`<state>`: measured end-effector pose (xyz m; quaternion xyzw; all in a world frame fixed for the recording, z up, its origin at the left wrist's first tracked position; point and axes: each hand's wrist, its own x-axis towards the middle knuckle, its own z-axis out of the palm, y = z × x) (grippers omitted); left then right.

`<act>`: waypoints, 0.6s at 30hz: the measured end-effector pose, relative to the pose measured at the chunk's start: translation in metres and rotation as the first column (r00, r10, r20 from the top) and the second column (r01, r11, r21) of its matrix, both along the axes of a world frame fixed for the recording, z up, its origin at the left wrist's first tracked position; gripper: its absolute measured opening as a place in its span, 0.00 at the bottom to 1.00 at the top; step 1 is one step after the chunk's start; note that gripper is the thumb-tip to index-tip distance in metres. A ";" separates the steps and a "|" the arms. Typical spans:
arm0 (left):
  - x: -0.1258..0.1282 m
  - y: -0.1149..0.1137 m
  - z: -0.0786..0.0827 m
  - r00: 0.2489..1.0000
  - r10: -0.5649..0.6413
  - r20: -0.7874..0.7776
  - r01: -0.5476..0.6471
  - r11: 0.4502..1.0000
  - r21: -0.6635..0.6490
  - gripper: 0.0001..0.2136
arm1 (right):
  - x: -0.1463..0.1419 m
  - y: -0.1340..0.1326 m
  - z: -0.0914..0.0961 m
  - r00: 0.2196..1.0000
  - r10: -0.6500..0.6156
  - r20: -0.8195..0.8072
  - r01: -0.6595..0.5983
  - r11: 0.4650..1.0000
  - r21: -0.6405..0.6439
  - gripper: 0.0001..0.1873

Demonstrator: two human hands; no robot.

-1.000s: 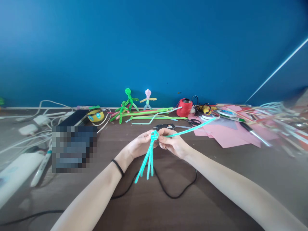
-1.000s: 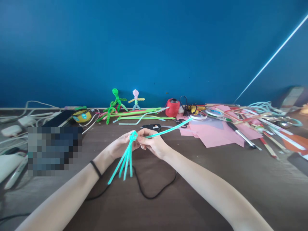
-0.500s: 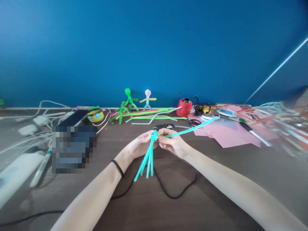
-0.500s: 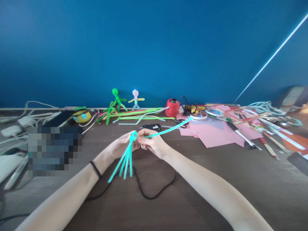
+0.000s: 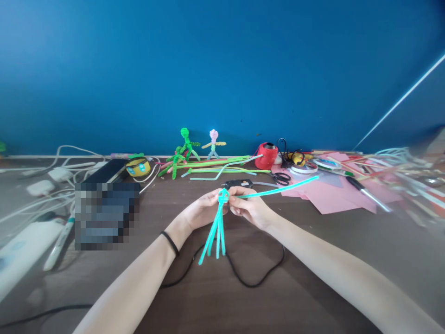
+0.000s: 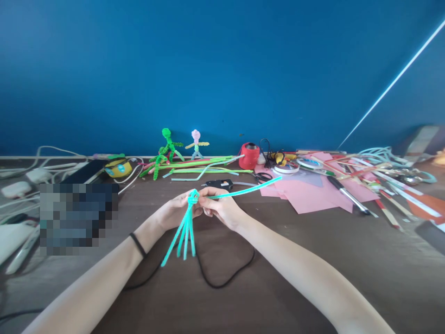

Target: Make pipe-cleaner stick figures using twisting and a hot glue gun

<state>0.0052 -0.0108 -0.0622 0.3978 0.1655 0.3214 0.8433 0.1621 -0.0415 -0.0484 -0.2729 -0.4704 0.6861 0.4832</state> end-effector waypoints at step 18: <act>0.003 0.005 0.014 0.969 0.191 -0.160 -0.174 0.978 0.114 0.06 | 0.003 0.005 -0.001 0.992 -0.125 -0.014 0.125 0.991 -0.038 0.11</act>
